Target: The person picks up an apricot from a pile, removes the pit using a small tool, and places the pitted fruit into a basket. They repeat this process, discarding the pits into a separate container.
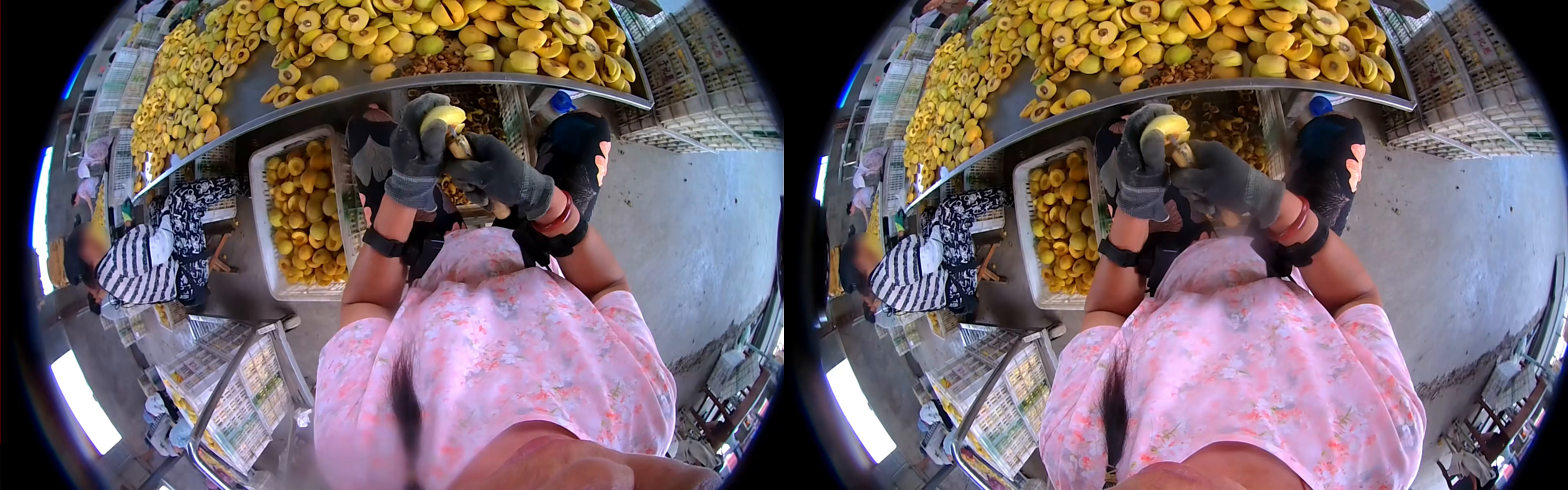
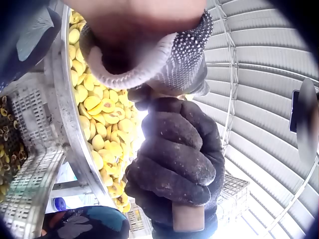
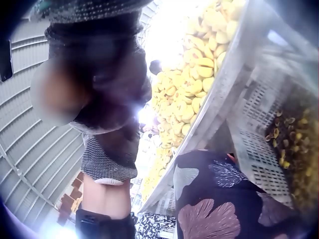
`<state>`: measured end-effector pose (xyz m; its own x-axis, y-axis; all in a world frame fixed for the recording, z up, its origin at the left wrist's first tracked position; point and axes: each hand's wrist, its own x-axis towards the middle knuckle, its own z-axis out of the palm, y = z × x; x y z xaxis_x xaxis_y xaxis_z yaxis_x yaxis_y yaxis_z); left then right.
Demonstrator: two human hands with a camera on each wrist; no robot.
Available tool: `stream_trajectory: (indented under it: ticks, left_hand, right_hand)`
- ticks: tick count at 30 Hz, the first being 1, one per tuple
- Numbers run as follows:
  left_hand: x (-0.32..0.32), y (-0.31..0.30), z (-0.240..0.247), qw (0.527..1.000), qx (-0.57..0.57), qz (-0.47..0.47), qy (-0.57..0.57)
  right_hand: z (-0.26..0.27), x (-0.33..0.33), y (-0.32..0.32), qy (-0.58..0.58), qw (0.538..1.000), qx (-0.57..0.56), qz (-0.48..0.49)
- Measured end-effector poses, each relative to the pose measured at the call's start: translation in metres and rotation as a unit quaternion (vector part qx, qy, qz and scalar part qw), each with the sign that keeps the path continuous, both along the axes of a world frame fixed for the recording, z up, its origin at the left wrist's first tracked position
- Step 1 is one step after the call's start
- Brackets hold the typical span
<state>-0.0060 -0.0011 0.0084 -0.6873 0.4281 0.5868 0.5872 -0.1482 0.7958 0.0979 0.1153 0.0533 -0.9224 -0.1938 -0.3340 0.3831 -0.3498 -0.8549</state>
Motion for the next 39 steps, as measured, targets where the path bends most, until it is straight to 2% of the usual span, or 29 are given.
stream_trajectory:
  ticks: [2,5,8,11,14,17,18,21,22,24,26,27,28,29,30,31,32,35,38,39]
  left_hand:
    - [-0.001,-0.003,0.002,1.0,-0.014,-0.02,-0.008]
    - [-0.002,-0.007,0.005,0.997,-0.042,-0.053,-0.038]
    - [-0.004,-0.007,-0.004,0.993,-0.038,-0.086,-0.068]
    - [-0.007,-0.01,-0.016,0.983,-0.028,-0.147,-0.103]
    - [-0.007,-0.012,-0.016,0.975,-0.046,-0.188,-0.11]
    - [-0.009,-0.01,-0.017,0.977,-0.075,-0.195,-0.032]
    - [-0.008,-0.011,-0.014,0.976,-0.079,-0.198,-0.042]
    - [-0.004,-0.01,-0.007,0.981,-0.051,-0.162,-0.092]
    - [0.0,-0.009,-0.006,0.987,-0.039,-0.118,-0.105]
    - [-0.009,-0.016,-0.008,0.98,0.021,-0.017,-0.197]
    - [-0.016,-0.038,-0.004,0.944,0.08,0.051,-0.316]
    - [-0.03,-0.058,-0.015,0.968,0.039,0.137,-0.205]
    - [-0.04,-0.083,-0.02,0.971,0.015,0.19,-0.145]
    - [-0.042,-0.111,-0.018,0.929,-0.161,0.331,-0.047]
    - [-0.046,-0.141,-0.027,0.871,-0.259,0.417,-0.013]
    - [-0.056,-0.179,-0.043,0.837,-0.332,0.433,0.035]
    - [-0.06,-0.212,-0.053,0.753,-0.468,0.459,-0.054]
    - [-0.065,-0.277,-0.073,0.576,-0.661,0.448,-0.177]
    - [-0.067,-0.313,-0.101,0.509,-0.734,0.387,-0.229]
    - [-0.073,-0.306,-0.096,0.541,-0.708,0.404,-0.209]
  right_hand:
    - [-0.009,0.0,0.002,0.008,0.999,-0.049,0.017]
    - [-0.012,0.001,0.001,0.029,0.998,0.045,0.025]
    - [-0.011,0.0,0.004,0.008,0.999,0.023,0.037]
    - [-0.018,0.002,0.01,-0.058,0.98,-0.179,0.059]
    - [-0.007,0.006,0.013,-0.108,0.986,-0.102,0.08]
    - [-0.012,0.01,0.013,-0.09,0.956,-0.261,0.101]
    - [-0.015,0.01,0.015,-0.088,0.957,-0.249,0.116]
    - [-0.025,0.007,0.01,-0.023,0.979,-0.18,0.088]
    - [-0.026,0.005,0.012,-0.01,0.979,-0.175,0.104]
    - [-0.028,0.008,0.013,-0.002,0.991,-0.088,0.099]
    - [-0.03,0.013,0.011,0.011,0.998,-0.02,0.065]
    - [-0.034,0.014,0.013,0.006,0.998,0.044,0.046]
    - [-0.041,0.017,0.018,0.002,0.994,0.108,0.026]
    - [-0.048,0.017,0.019,-0.001,0.985,0.17,0.006]
    - [-0.062,0.015,0.021,0.057,0.961,0.269,-0.008]
    - [-0.076,0.014,0.023,0.105,0.922,0.371,-0.028]
    - [-0.105,0.014,0.034,0.152,0.899,0.41,-0.021]
    - [-0.097,0.009,0.02,0.027,0.923,0.372,-0.096]
    - [-0.113,0.005,0.02,0.053,0.915,0.392,-0.082]
    - [-0.111,0.004,0.018,0.078,0.911,0.397,-0.086]
